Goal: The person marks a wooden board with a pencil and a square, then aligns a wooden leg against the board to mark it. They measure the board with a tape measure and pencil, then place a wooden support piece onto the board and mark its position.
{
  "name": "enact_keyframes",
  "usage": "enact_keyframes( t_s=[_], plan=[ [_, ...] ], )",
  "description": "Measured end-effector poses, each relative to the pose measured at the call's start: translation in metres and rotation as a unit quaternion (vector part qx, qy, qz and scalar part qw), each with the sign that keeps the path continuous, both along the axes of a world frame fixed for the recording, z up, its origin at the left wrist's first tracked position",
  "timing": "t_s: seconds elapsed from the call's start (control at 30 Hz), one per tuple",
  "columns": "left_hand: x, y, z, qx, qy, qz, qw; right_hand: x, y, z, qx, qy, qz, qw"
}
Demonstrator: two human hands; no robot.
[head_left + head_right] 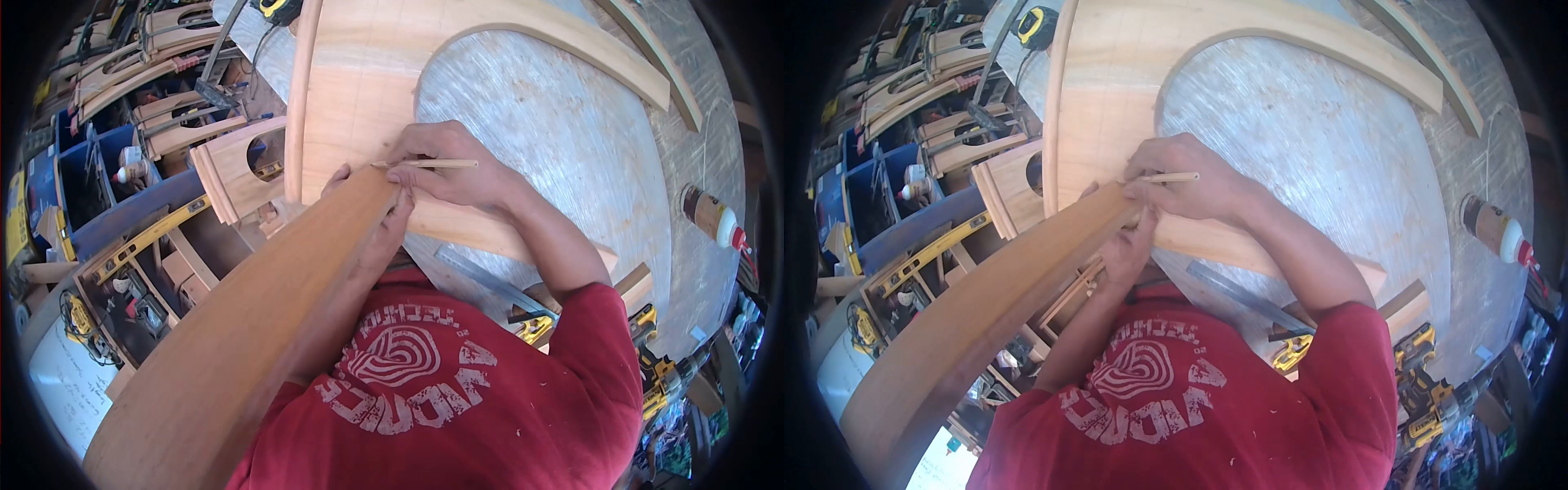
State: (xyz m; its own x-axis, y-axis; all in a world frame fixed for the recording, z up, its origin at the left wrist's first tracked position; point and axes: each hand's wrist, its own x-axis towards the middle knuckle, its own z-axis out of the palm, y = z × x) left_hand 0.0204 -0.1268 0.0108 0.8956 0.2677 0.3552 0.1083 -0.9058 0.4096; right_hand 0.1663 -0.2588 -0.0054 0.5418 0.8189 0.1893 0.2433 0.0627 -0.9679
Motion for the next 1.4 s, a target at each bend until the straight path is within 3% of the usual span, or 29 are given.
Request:
enact_keyframes(
  t_s=[0.1, 0.27, 0.37, 0.57, 0.67, 0.87, 0.97, 1.07, 1.17, 1.23, 1.33, 1.4],
  plan=[
    [-0.016, 0.007, -0.020, 0.019, 0.033, -0.028, 0.999, 0.006, -0.006, 0.009, -0.027, -0.015, 0.011, 0.999],
    [-0.024, 0.005, -0.034, -0.082, 0.042, 0.005, 0.996, 0.026, -0.035, 0.030, -0.071, -0.044, 0.030, 0.996],
    [-0.026, 0.008, -0.035, -0.085, 0.049, -0.009, 0.995, 0.022, -0.033, 0.049, -0.061, 0.016, -0.002, 0.998],
    [-0.015, 0.007, -0.019, 0.008, 0.042, -0.025, 0.999, 0.007, -0.007, 0.012, -0.016, -0.004, 0.017, 1.000],
    [-0.005, -0.001, -0.009, -0.043, 0.000, 0.023, 0.999, 0.004, -0.002, 0.005, -0.011, -0.023, 0.020, 0.999],
    [-0.011, 0.001, -0.020, -0.109, -0.012, 0.013, 0.994, 0.005, 0.001, 0.000, 0.016, -0.039, 0.019, 0.999],
    [-0.021, 0.003, -0.038, -0.166, -0.010, 0.025, 0.986, 0.011, -0.007, 0.013, -0.006, -0.049, 0.051, 0.997],
    [-0.022, 0.001, -0.044, -0.130, -0.038, 0.050, 0.990, 0.025, -0.037, 0.048, -0.162, -0.081, 0.067, 0.981],
    [-0.021, -0.003, -0.047, -0.110, -0.059, 0.069, 0.990, 0.028, -0.060, 0.080, -0.146, 0.010, 0.027, 0.989],
    [-0.021, -0.003, -0.041, -0.083, -0.037, 0.072, 0.993, 0.023, -0.064, 0.085, -0.083, -0.006, -0.027, 0.996],
    [-0.020, 0.000, -0.031, -0.163, 0.012, 0.034, 0.986, -0.009, -0.050, 0.086, 0.017, -0.014, -0.101, 0.995],
    [-0.027, 0.006, -0.027, -0.156, 0.046, 0.009, 0.987, -0.045, -0.033, 0.094, 0.042, 0.008, -0.138, 0.989]
  ],
)
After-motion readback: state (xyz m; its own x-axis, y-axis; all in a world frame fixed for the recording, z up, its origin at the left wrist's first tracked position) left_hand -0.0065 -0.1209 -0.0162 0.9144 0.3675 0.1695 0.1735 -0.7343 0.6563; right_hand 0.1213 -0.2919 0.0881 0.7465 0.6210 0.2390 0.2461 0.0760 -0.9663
